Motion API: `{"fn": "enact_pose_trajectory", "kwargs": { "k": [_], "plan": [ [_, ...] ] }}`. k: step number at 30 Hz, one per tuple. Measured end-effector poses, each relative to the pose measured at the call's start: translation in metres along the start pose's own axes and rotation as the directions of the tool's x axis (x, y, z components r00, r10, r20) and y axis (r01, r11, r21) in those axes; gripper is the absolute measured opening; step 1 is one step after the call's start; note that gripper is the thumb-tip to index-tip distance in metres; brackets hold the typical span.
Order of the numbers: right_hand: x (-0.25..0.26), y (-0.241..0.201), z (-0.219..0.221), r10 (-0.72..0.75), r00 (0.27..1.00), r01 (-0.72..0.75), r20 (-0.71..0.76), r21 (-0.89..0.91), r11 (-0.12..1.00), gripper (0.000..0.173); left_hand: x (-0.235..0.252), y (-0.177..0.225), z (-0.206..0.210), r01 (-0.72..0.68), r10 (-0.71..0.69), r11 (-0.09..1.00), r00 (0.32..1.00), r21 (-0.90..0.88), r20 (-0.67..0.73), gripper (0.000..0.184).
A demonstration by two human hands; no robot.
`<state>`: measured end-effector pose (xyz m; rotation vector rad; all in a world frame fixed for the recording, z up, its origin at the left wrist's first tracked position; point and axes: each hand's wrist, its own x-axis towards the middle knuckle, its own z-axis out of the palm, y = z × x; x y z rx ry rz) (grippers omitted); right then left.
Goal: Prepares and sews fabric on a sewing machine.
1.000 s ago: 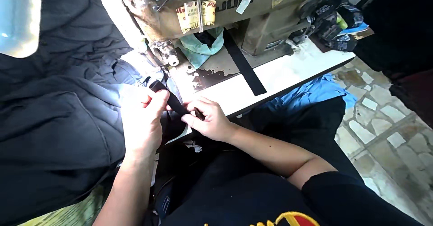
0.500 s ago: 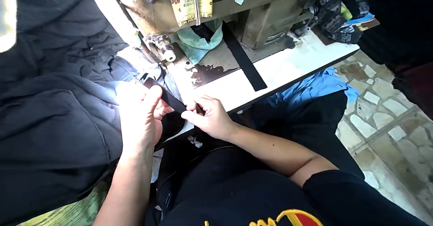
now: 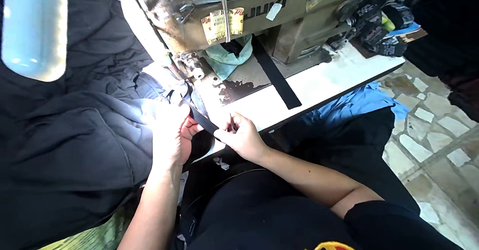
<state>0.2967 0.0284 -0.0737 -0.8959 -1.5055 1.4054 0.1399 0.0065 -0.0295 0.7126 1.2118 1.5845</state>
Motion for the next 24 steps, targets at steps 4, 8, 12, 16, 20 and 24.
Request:
{"fn": "enact_pose_trajectory", "kwargs": {
  "k": [4,8,12,16,20,24],
  "plan": [
    [0.000,-0.006,-0.004,0.048,0.996,-0.036,0.077,-0.157,0.987,0.004,0.003,0.000,-0.004,0.001,-0.002,1.000,1.000,0.019,0.015,0.022],
    [0.001,-0.006,-0.007,-0.009,0.987,0.048,0.161,-0.240,0.970,0.012,0.006,0.003,-0.008,0.003,-0.004,0.998,1.000,0.059,0.021,0.018],
    [0.002,-0.002,-0.007,-0.037,0.984,0.076,0.174,-0.224,0.972,0.011,0.008,-0.002,-0.014,-0.024,0.020,0.998,0.998,0.060,0.057,0.023],
    [0.003,-0.002,-0.008,-0.022,0.982,0.064,0.186,-0.226,0.972,0.011,0.009,-0.005,-0.016,-0.058,0.051,0.995,0.996,0.081,0.075,0.023],
    [0.011,-0.004,-0.016,0.033,0.960,0.037,0.279,-0.241,0.970,0.016,0.009,0.014,-0.033,-0.069,0.007,0.956,0.977,0.285,0.214,0.021],
    [0.030,-0.007,-0.020,0.069,0.887,0.134,0.456,-0.397,0.908,0.016,0.017,0.024,-0.034,-0.192,0.054,0.820,0.964,0.539,0.261,0.022]
  ]
}}
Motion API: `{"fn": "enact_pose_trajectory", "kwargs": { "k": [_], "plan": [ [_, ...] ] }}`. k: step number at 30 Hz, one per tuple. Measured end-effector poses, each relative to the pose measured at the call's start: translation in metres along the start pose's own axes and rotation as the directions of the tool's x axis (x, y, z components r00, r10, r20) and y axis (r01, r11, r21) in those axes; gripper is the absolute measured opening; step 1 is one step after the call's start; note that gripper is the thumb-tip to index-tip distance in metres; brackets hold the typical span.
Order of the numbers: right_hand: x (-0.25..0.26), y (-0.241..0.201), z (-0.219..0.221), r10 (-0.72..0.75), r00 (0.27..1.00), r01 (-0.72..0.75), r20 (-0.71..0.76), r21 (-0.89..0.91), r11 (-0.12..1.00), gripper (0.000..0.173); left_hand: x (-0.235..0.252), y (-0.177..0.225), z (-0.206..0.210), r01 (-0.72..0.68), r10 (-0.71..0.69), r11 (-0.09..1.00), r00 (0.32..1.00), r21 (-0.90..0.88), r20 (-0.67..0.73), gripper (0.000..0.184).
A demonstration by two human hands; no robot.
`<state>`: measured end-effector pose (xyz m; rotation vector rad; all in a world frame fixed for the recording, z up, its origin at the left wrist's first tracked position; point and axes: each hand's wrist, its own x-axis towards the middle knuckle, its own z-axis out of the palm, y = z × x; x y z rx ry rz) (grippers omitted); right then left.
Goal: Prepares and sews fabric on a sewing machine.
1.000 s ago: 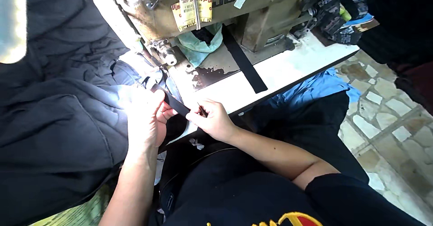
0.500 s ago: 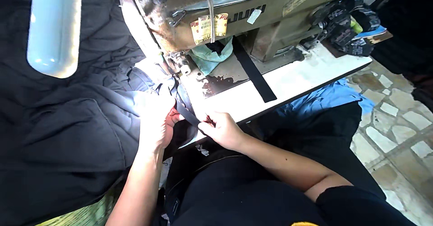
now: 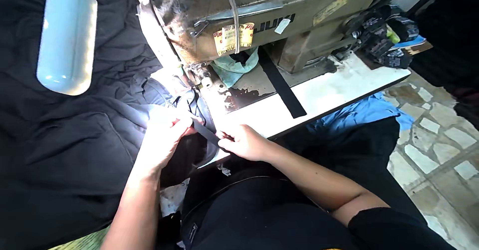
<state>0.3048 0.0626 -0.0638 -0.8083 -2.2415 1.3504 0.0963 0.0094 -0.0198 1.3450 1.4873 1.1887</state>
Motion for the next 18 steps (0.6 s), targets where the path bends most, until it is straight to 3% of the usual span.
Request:
{"fn": "enact_pose_trajectory", "kwargs": {
  "k": [1,3,6,11,13,18],
  "plan": [
    [0.006,0.000,-0.002,-0.013,0.999,0.016,0.050,-0.052,0.999,0.015,0.005,-0.003,0.000,-0.053,0.049,0.987,0.998,0.150,0.026,0.020],
    [0.015,0.001,-0.002,-0.009,0.989,0.032,0.148,-0.153,0.988,0.013,0.015,-0.011,-0.003,-0.197,0.135,0.811,0.979,0.551,0.152,0.020],
    [0.017,-0.008,-0.004,0.037,0.971,0.022,0.238,-0.242,0.970,0.013,0.022,-0.020,0.001,-0.245,0.114,0.536,0.969,0.808,0.218,0.011],
    [0.014,-0.005,-0.006,0.037,0.972,0.010,0.234,-0.199,0.980,0.016,0.032,-0.041,0.015,-0.480,0.358,0.477,0.871,0.736,0.336,0.021],
    [0.017,-0.004,-0.005,0.062,0.971,-0.020,0.232,-0.177,0.984,0.018,0.039,-0.060,0.018,-0.508,0.346,0.467,0.858,0.724,0.378,0.026],
    [0.023,-0.014,0.002,0.095,0.963,-0.038,0.253,-0.221,0.974,0.020,0.040,-0.061,0.016,-0.510,0.313,0.449,0.859,0.734,0.405,0.019]
  ]
}}
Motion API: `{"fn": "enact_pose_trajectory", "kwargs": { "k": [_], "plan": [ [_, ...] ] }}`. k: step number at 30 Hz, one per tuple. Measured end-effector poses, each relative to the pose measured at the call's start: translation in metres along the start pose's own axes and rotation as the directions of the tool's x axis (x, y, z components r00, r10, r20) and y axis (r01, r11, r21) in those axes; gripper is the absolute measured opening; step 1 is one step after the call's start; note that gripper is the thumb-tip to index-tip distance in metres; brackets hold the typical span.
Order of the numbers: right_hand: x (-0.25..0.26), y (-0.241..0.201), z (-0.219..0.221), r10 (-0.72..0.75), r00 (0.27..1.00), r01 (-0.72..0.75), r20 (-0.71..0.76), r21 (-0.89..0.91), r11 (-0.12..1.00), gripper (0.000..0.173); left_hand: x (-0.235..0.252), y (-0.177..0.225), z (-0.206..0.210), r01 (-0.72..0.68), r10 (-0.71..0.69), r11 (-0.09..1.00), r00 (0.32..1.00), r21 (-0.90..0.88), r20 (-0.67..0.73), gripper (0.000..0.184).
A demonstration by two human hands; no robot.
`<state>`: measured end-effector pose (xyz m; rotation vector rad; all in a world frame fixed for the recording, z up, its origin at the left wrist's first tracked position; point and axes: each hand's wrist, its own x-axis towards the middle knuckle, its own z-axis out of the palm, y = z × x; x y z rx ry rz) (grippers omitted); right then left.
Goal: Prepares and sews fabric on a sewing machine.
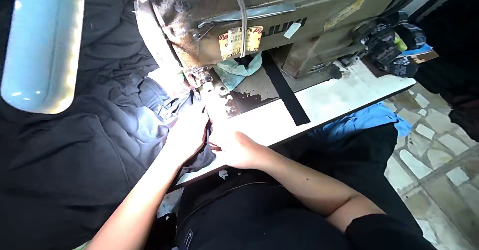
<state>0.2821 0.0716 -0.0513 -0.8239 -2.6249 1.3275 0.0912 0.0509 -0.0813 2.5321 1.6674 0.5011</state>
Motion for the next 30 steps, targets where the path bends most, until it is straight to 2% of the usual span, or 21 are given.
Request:
{"fn": "enact_pose_trajectory", "kwargs": {
  "k": [7,13,17,22,26,30],
  "plan": [
    [0.009,-0.007,-0.005,0.065,0.997,-0.063,0.050,-0.030,0.998,0.024,0.003,-0.009,-0.001,-0.008,0.008,1.000,1.000,0.030,-0.002,0.024],
    [-0.001,0.001,-0.003,0.039,0.999,-0.039,0.009,0.039,0.998,0.021,-0.005,0.003,0.003,0.042,-0.042,0.999,0.999,0.022,0.014,0.023],
    [0.003,0.000,-0.009,0.086,0.996,-0.087,0.027,0.066,0.994,0.019,-0.004,0.002,0.001,0.145,-0.146,0.987,0.989,-0.072,-0.001,0.019],
    [0.008,0.001,-0.014,0.113,0.994,-0.113,0.007,0.106,0.988,0.019,-0.001,-0.001,-0.009,0.205,-0.225,0.960,0.970,-0.189,-0.091,0.026],
    [0.016,-0.005,-0.018,0.200,0.980,-0.198,-0.008,0.105,0.975,0.018,0.017,0.001,-0.018,0.351,-0.369,0.918,0.927,-0.187,-0.070,0.022],
    [0.024,-0.006,-0.018,0.273,0.961,-0.264,-0.052,0.140,0.954,0.018,0.032,-0.004,-0.013,0.414,-0.423,0.897,0.906,-0.156,-0.030,0.019]
  ]
}}
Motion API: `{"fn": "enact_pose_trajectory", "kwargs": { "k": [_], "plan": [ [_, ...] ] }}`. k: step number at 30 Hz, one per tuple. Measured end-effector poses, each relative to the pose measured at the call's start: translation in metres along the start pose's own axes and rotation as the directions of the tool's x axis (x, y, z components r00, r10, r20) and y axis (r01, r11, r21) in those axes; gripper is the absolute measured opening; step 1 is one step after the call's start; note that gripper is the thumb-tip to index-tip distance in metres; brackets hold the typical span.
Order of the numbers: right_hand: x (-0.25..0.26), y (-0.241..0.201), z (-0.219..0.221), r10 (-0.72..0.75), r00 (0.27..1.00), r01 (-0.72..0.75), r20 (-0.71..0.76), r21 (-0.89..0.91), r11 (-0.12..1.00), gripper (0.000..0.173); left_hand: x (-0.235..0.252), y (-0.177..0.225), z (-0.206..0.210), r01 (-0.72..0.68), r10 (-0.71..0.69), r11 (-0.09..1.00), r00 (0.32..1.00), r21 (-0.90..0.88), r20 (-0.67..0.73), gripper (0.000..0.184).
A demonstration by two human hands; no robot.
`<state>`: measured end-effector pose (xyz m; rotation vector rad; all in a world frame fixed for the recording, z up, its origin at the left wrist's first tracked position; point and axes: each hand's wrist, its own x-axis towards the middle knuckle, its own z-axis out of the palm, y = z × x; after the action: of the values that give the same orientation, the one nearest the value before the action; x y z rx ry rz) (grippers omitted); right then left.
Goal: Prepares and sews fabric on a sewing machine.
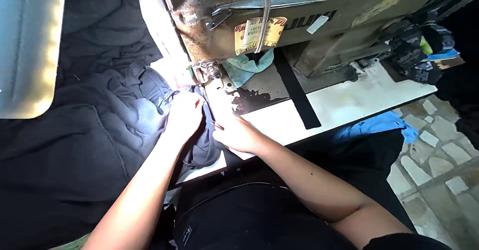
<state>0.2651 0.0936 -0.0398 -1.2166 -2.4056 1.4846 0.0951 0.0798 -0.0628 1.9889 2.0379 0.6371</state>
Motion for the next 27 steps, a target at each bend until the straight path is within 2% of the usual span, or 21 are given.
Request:
{"fn": "enact_pose_trajectory", "kwargs": {
  "k": [6,10,14,16,18,21,22,25,27],
  "plan": [
    [0.004,-0.002,0.002,0.035,0.999,-0.035,-0.025,0.006,0.999,0.019,0.005,0.003,0.005,0.043,-0.044,0.996,0.999,0.079,0.017,0.017],
    [0.006,-0.004,0.000,0.063,0.998,-0.063,-0.011,-0.011,0.998,0.018,0.011,0.008,0.000,0.142,-0.156,0.981,0.982,0.136,0.103,0.020],
    [0.006,-0.003,0.000,0.037,0.999,-0.037,-0.012,-0.011,0.999,0.019,0.023,0.015,-0.010,0.275,-0.300,0.951,0.932,0.142,0.205,0.025],
    [0.006,-0.005,-0.001,0.017,1.000,-0.015,0.024,-0.077,0.997,0.019,0.031,0.015,-0.015,0.322,-0.345,0.938,0.905,0.128,0.250,0.024],
    [0.007,-0.008,0.001,-0.016,0.998,0.030,0.065,-0.221,0.975,0.020,0.036,0.016,-0.019,0.354,-0.377,0.926,0.881,0.129,0.286,0.022],
    [0.005,-0.014,0.004,0.000,0.998,0.030,0.066,-0.456,0.889,0.018,0.038,0.016,-0.021,0.370,-0.394,0.919,0.867,0.134,0.307,0.022],
    [0.006,-0.013,0.004,-0.012,0.999,0.034,0.047,-0.497,0.867,0.020,0.038,0.016,-0.022,0.371,-0.393,0.920,0.867,0.129,0.307,0.022],
    [0.014,-0.007,-0.007,-0.082,0.993,0.116,0.088,-0.530,0.840,0.052,0.036,0.018,-0.022,0.388,-0.400,0.916,0.865,0.102,0.302,0.022],
    [0.022,0.005,-0.012,-0.178,0.974,0.227,0.142,-0.548,0.805,0.052,0.030,0.017,-0.017,0.349,-0.358,0.934,0.904,0.080,0.234,0.021]
  ]
}}
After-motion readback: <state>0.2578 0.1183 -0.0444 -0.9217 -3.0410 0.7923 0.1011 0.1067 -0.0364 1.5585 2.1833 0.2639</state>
